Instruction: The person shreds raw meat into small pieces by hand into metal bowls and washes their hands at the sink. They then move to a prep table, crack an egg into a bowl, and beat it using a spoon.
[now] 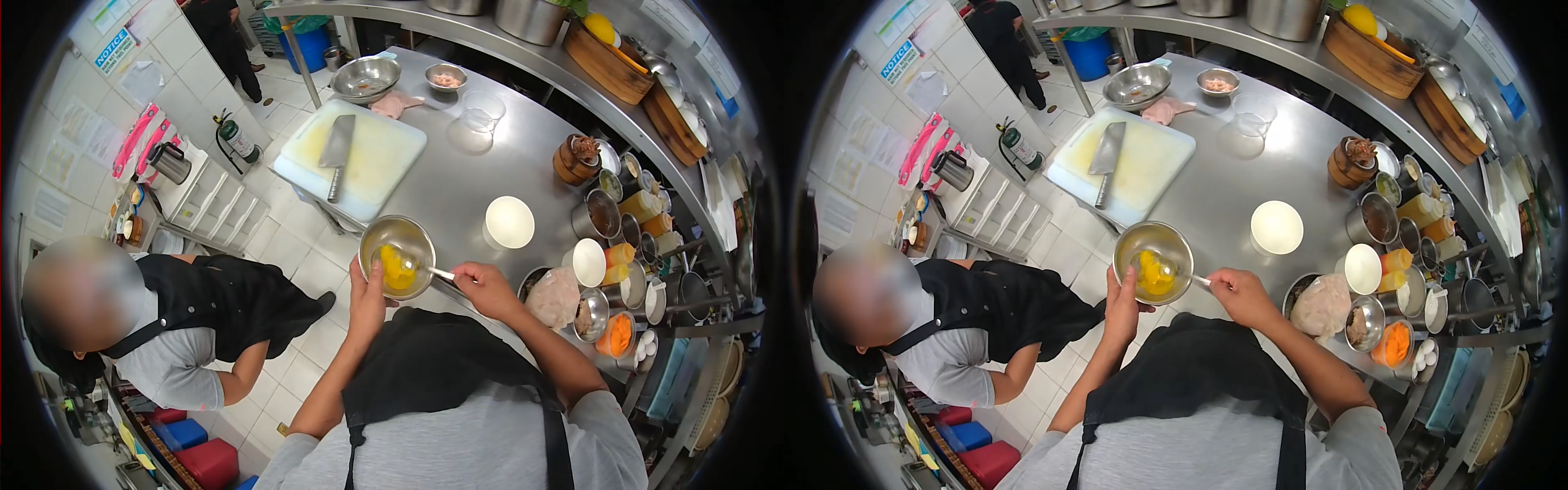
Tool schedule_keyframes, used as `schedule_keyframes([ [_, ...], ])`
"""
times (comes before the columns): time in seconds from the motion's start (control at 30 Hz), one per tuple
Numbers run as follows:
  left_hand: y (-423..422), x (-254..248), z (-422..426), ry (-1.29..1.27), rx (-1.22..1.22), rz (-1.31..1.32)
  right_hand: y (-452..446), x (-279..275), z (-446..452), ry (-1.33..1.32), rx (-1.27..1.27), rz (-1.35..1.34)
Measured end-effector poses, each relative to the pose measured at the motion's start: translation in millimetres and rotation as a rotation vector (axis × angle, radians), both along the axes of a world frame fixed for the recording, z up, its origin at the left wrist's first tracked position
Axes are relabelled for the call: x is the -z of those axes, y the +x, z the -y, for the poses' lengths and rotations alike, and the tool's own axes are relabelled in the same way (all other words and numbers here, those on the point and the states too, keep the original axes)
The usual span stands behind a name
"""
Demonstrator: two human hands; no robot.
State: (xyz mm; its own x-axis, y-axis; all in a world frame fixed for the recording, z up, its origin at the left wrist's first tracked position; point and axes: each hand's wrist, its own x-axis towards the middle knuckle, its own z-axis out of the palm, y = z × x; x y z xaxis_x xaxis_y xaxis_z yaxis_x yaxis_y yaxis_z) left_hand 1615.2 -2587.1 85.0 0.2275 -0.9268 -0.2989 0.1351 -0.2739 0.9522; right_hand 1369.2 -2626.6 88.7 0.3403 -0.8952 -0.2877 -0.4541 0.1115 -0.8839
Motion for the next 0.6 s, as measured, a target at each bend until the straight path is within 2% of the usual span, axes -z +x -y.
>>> schedule_keyframes([
  [0.07, -0.5, -1.5, 0.1, -0.005, 0.001, 0.003, -4.8, 1.8, 4.9, 0.018, -0.116, 0.012],
  [0.17, -0.6, -2.2, 0.0, -0.015, 0.007, -0.007, 3.0, -0.2, 1.2, -0.006, 0.054, -0.009],
  [0.27, 1.6, 0.3, 0.6, 0.008, 0.0, -0.007, -3.5, 7.2, 6.1, -0.061, -0.131, 0.052],
  [0.37, 2.2, -2.3, 0.3, 0.034, -0.006, 0.001, 2.9, 5.0, 1.5, -0.212, 0.027, 0.029],
  [0.5, 0.9, 4.0, 2.3, -0.005, 0.0, 0.014, -5.2, 5.4, 7.7, -0.123, -0.136, 0.004],
  [0.6, 0.1, -0.3, 1.9, 0.012, 0.035, -0.022, 0.9, 1.8, 0.6, -0.005, 0.076, 0.02],
])
